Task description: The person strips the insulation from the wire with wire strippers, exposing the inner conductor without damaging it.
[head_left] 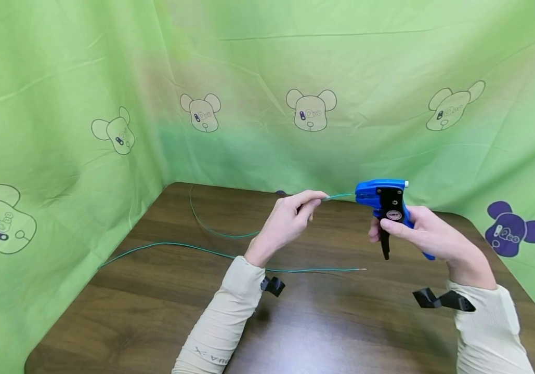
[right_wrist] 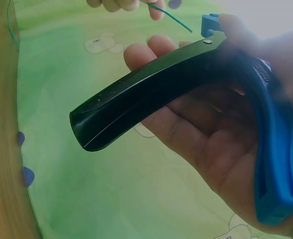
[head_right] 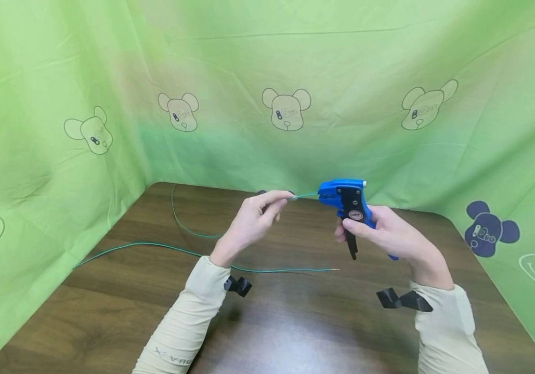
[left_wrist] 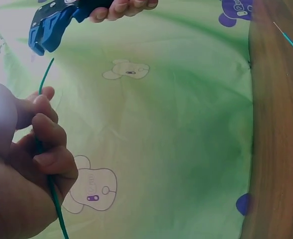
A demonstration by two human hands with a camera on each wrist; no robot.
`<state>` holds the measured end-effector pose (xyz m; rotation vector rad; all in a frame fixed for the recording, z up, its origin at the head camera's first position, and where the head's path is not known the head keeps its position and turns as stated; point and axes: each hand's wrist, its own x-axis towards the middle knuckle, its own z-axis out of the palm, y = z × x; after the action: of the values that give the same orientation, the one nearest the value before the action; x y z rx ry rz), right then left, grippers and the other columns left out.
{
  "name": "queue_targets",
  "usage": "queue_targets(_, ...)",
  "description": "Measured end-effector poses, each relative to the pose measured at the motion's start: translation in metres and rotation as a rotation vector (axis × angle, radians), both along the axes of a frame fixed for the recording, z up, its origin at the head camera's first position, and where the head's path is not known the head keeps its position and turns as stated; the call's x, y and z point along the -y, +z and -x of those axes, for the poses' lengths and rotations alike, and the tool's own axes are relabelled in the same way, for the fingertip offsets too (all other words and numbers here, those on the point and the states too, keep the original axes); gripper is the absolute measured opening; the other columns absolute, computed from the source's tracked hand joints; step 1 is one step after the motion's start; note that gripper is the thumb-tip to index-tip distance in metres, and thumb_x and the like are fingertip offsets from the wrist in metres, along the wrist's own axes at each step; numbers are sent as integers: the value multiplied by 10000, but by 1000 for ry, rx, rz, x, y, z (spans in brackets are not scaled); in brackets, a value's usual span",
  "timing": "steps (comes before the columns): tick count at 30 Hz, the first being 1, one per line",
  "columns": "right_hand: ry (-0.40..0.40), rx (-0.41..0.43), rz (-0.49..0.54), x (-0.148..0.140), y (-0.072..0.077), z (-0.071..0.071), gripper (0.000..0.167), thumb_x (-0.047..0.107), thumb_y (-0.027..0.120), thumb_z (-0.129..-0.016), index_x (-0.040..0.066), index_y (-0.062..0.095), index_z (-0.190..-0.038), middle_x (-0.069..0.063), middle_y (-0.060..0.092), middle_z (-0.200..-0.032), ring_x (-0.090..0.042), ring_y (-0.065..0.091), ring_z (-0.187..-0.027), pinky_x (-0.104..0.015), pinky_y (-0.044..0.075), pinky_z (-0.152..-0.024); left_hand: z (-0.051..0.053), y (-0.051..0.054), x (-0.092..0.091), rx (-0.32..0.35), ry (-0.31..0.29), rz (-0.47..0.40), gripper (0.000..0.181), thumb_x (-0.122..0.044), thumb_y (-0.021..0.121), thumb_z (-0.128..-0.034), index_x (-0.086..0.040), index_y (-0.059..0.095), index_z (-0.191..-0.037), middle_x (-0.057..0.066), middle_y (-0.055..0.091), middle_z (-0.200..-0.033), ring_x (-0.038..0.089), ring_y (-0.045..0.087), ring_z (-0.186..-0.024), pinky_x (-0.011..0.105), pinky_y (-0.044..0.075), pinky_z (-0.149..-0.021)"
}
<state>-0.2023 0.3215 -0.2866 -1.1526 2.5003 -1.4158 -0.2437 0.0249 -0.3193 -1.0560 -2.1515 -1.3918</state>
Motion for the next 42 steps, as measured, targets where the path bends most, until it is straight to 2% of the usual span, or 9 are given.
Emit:
queue_targets(3,1,3,3,1,0,0,201,-84,422,-1029,-75,618,-1074,-161,707,-944,-216,708,-896,-248,524,-830,0,1,0,-29,6,-15,207,-135,537,-1051,-124,710,-1163,49,622,-729,88,547,-632,221,421,-601)
queue_targets(6,19,14,19,2,-1,1,199,-85,410,-1032,-84,605,-1075,-168,702,-945,-222,709,-896,-252,526,-833,-2,2,0,-59,0,-35,199,-109,536,-1046,-109,710,-1145,25,616,-738,93,573,-666,219,422,-597)
queue_targets(9,38,42,42,5,-2,3,199,-81,400,-1036,-89,594,-1075,-174,696,-950,-231,711,-901,-260,529,-836,-3,4,1,-88,-7,-54,195,-92,537,-1042,-98,709,-1134,-22,590,-738,61,572,-684,214,431,-611)
queue_targets(14,39,68,53,7,-3,3,202,-61,392,-1046,-86,591,-1073,-175,697,-949,-242,713,-905,-263,526,-849,-4,6,2,-113,-14,-73,191,-83,536,-1041,-89,709,-1123,-31,567,-725,19,548,-688,214,439,-640)
queue_targets(20,33,68,57,9,-3,3,214,-55,385,-1050,-88,596,-1066,-178,700,-945,-246,716,-904,-258,522,-854,-6,9,4,-125,-14,-69,190,-85,535,-1042,-77,708,-1122,-35,564,-726,35,545,-684,206,430,-636)
queue_targets(27,37,69,75,15,-3,2,204,-60,389,-1046,-80,592,-1060,-189,699,-937,-258,721,-900,-259,525,-850,-8,13,8,-131,-8,-57,191,-77,543,-1037,-65,712,-1125,-18,575,-732,147,587,-692,208,421,-625)
queue_targets(35,42,80,101,25,-7,1,183,-61,410,-1039,-70,592,-1058,-183,696,-927,-270,722,-890,-264,522,-868,-9,15,12,-127,1,-59,186,-64,558,-1027,-55,719,-1120,-7,572,-732,43,521,-678,213,407,-602)
queue_targets(42,33,68,110,28,-9,2,174,-55,420,-1039,-76,590,-1069,-176,693,-937,-274,724,-882,-277,533,-857,-11,16,12,-114,13,-36,191,-83,553,-1034,-73,720,-1126,-3,583,-730,91,545,-667,210,410,-592)
